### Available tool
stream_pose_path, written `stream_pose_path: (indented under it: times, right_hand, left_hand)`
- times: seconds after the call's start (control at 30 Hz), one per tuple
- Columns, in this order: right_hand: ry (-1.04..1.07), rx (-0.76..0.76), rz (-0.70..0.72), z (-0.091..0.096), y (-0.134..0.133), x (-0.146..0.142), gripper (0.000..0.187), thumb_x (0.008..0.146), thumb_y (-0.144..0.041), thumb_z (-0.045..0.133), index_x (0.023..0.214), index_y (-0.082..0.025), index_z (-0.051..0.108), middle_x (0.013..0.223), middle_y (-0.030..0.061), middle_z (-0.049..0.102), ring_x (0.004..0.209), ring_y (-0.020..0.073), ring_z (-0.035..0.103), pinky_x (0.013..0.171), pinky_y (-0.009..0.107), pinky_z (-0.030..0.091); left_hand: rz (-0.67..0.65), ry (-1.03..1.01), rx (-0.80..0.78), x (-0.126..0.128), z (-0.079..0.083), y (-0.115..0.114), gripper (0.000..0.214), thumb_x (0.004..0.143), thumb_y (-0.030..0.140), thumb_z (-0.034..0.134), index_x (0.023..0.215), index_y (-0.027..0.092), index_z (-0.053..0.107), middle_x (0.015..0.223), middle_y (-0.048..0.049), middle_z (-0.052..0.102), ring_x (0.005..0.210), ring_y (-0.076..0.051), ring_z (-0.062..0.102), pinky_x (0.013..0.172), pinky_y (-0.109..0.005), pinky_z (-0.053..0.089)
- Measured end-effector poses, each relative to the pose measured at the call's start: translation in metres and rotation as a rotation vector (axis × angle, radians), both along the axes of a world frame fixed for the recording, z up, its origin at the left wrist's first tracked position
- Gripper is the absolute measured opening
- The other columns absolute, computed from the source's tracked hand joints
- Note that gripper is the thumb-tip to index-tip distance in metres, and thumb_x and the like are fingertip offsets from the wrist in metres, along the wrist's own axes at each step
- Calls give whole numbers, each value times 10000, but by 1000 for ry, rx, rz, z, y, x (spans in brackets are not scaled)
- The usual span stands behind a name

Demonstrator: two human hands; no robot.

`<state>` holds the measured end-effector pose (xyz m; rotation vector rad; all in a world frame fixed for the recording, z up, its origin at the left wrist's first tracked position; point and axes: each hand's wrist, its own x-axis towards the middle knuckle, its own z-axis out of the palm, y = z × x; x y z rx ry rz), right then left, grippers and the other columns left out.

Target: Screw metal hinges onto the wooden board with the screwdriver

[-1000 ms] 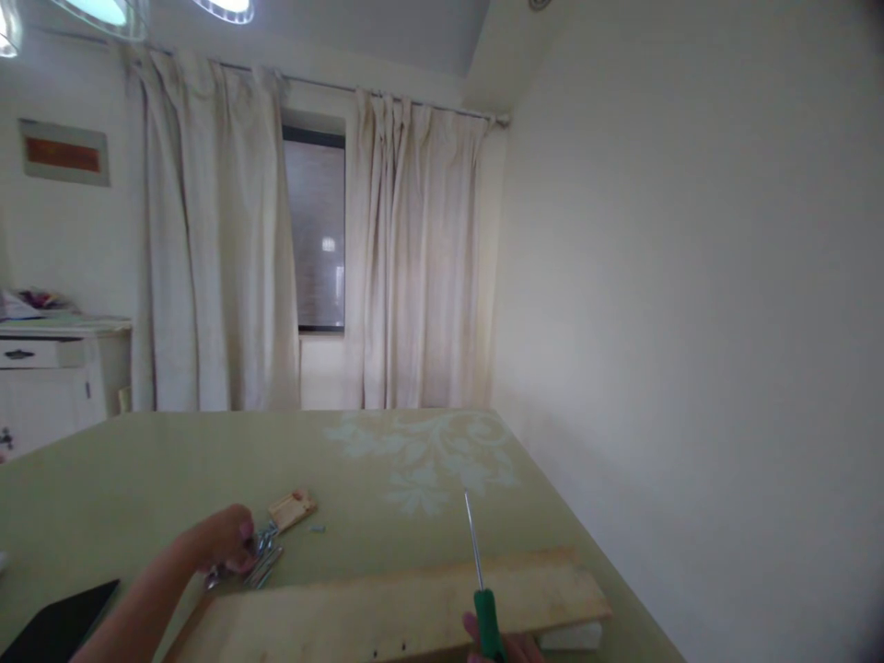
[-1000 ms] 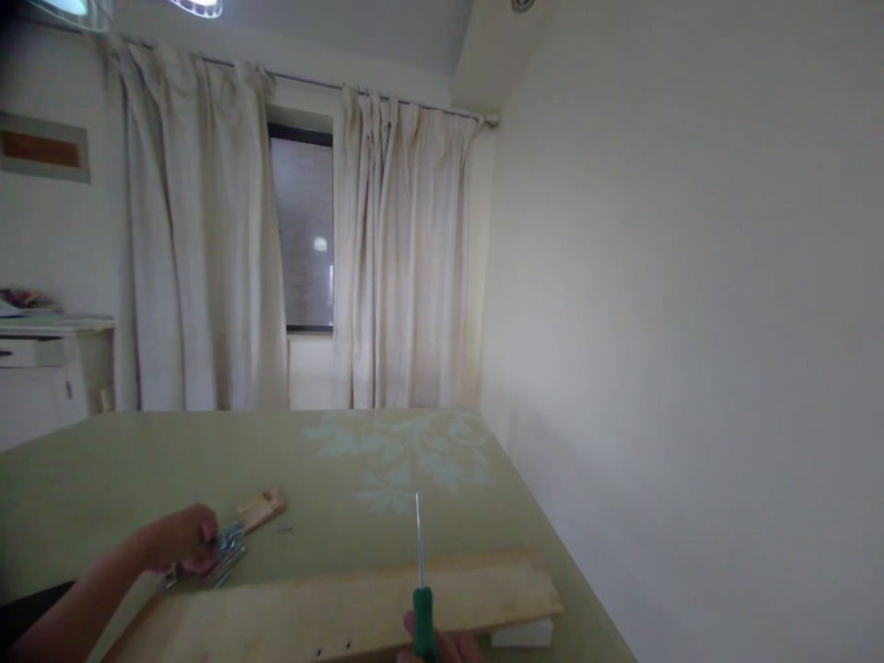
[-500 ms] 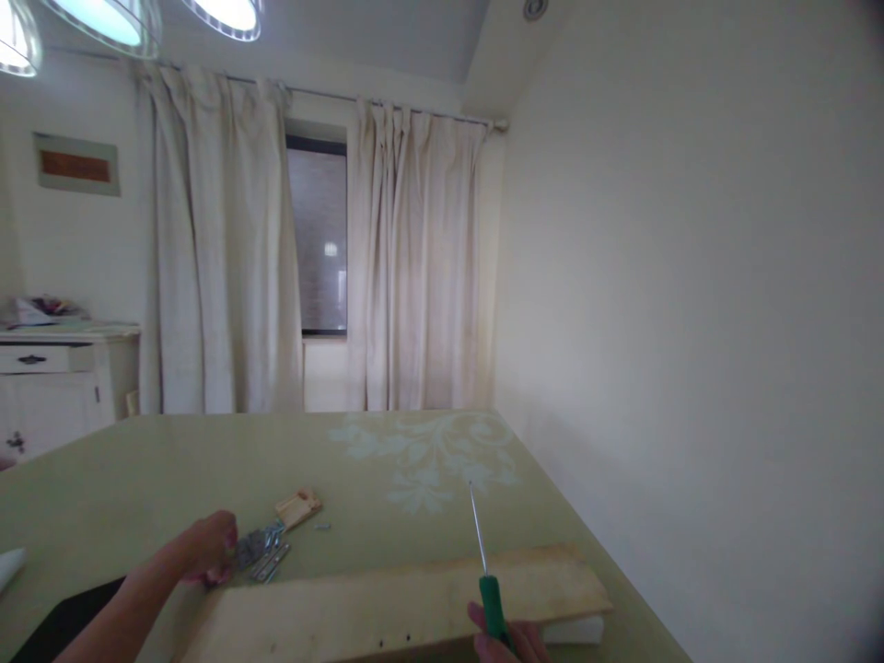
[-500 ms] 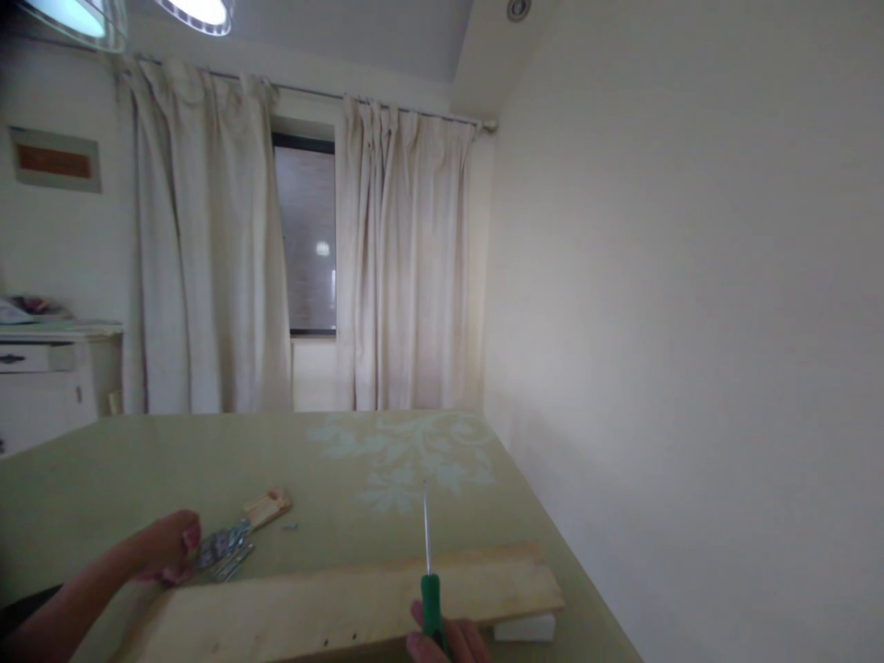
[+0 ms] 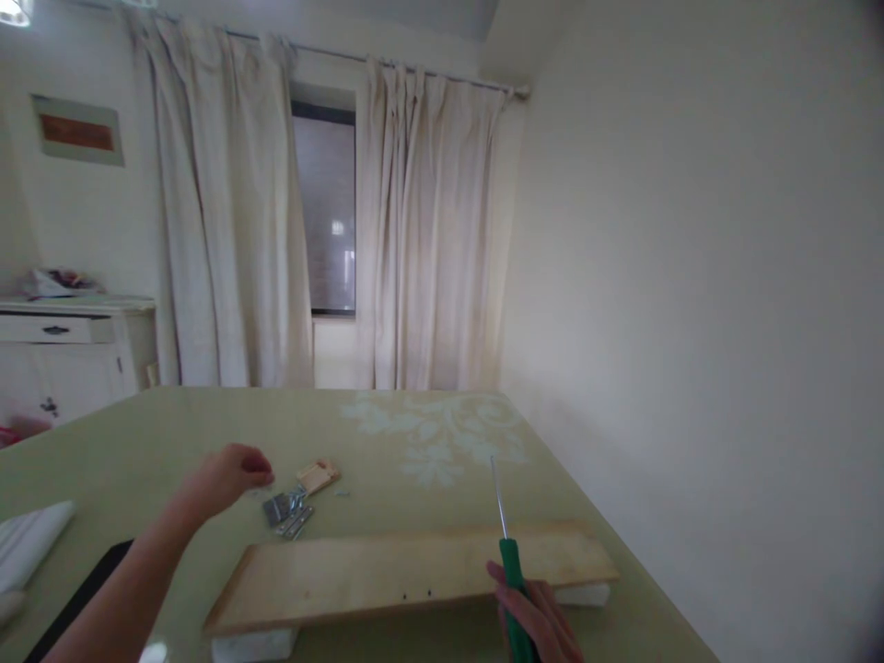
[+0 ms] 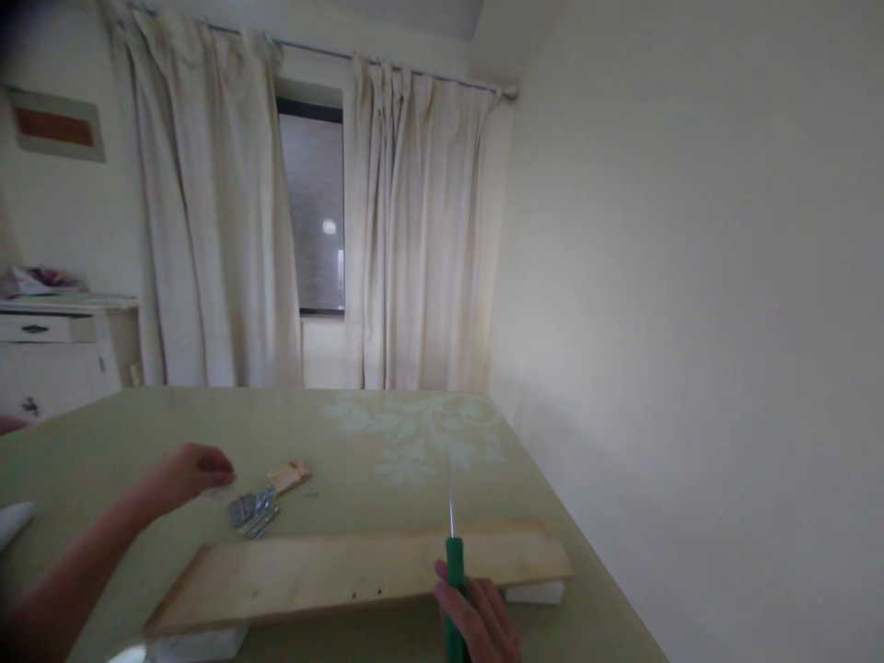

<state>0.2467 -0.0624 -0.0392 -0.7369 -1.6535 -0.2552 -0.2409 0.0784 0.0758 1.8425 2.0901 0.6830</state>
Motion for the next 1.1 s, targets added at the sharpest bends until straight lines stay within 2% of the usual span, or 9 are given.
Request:
stream_pose_path:
  times: [0.1, 0.2, 0.3, 0.43, 0.5, 0.6, 0.73, 0.9, 1.1]
  right_hand:
    - [-79, -27, 53, 5, -6, 5, 409, 1037, -182, 465, 1411, -248, 618, 1293, 125, 756, 1091, 253, 742, 838, 347, 632]
    - [-174, -81, 66, 9, -11, 10, 488, 996, -100, 471, 1447, -246, 585, 1363, 108, 726, 1169, 243, 709, 929, 362, 602]
    - [-189, -137, 70, 10, -15, 13, 526, 975, -73, 467, 1460, -249, 564, 1405, 99, 703, 1202, 239, 687, 958, 376, 585]
    - [-164, -171, 58, 9, -20, 15, 532, 964, -70, 490, 1457, -256, 561, 1404, 95, 703, 1211, 245, 679, 975, 397, 567]
    - [-133, -176, 52, 7, -21, 15, 532, 960, -69, 503, 1451, -263, 566, 1408, 97, 699, 1226, 254, 673, 995, 418, 553]
    - [-96, -196, 72, 6, -20, 14, 540, 957, -72, 510, 1455, -271, 563, 1409, 98, 694, 1257, 269, 658, 1022, 450, 536]
    - [-66, -206, 102, 10, -21, 11, 553, 962, -66, 507, 1469, -282, 550, 1405, 93, 694, 1238, 271, 664, 1018, 463, 530]
    - [-42, -202, 98, 20, -24, 6, 553, 972, -50, 535, 1468, -294, 545, 1373, 78, 714, 1171, 254, 686, 974, 433, 548]
    - [-59, -241, 101, 24, -27, 4, 512, 991, -72, 551, 1450, -298, 557, 1354, 70, 723, 1146, 243, 683, 965, 421, 546]
  left_hand:
    - [-69, -360, 237, 53, 31, -30, 474, 657, 631, 701, 838, 200, 781, 752, -62, 761, 698, -246, 711, 656, -332, 554]
    - [-129, -616, 316, 121, 40, -67, 561, 659, 643, 755, 992, 192, 775, 834, -67, 773, 705, -238, 725, 515, -277, 523]
    - [-170, -688, 288, 177, 24, -100, 486, 724, 620, 754, 947, 189, 768, 815, -74, 780, 629, -227, 733, 406, -236, 435]
    - [-221, -666, 303, 219, -15, -131, 337, 830, 537, 735, 909, 212, 779, 568, 9, 698, 416, -152, 624, 436, -233, 463]
    - [-260, -679, 317, 230, -32, -141, 269, 879, 483, 722, 920, 224, 782, 542, 25, 687, 438, -154, 647, 437, -217, 471]
    - [-356, -598, 462, 239, -49, -150, 214, 958, 411, 679, 899, 235, 786, 730, -6, 781, 608, -158, 737, 541, -215, 560]
    - [-505, -388, 671, 242, -65, -152, 198, 1043, 337, 611, 1000, 250, 783, 996, -24, 825, 900, -169, 794, 802, -245, 628]
    - [-578, -127, 882, 239, -80, -144, 185, 1058, 256, 593, 1013, 246, 773, 1026, -27, 822, 1073, -207, 767, 926, -316, 596]
    - [-583, 41, 866, 230, -84, -144, 239, 1073, 217, 540, 1142, 235, 767, 979, -35, 798, 871, -189, 719, 816, -335, 547]
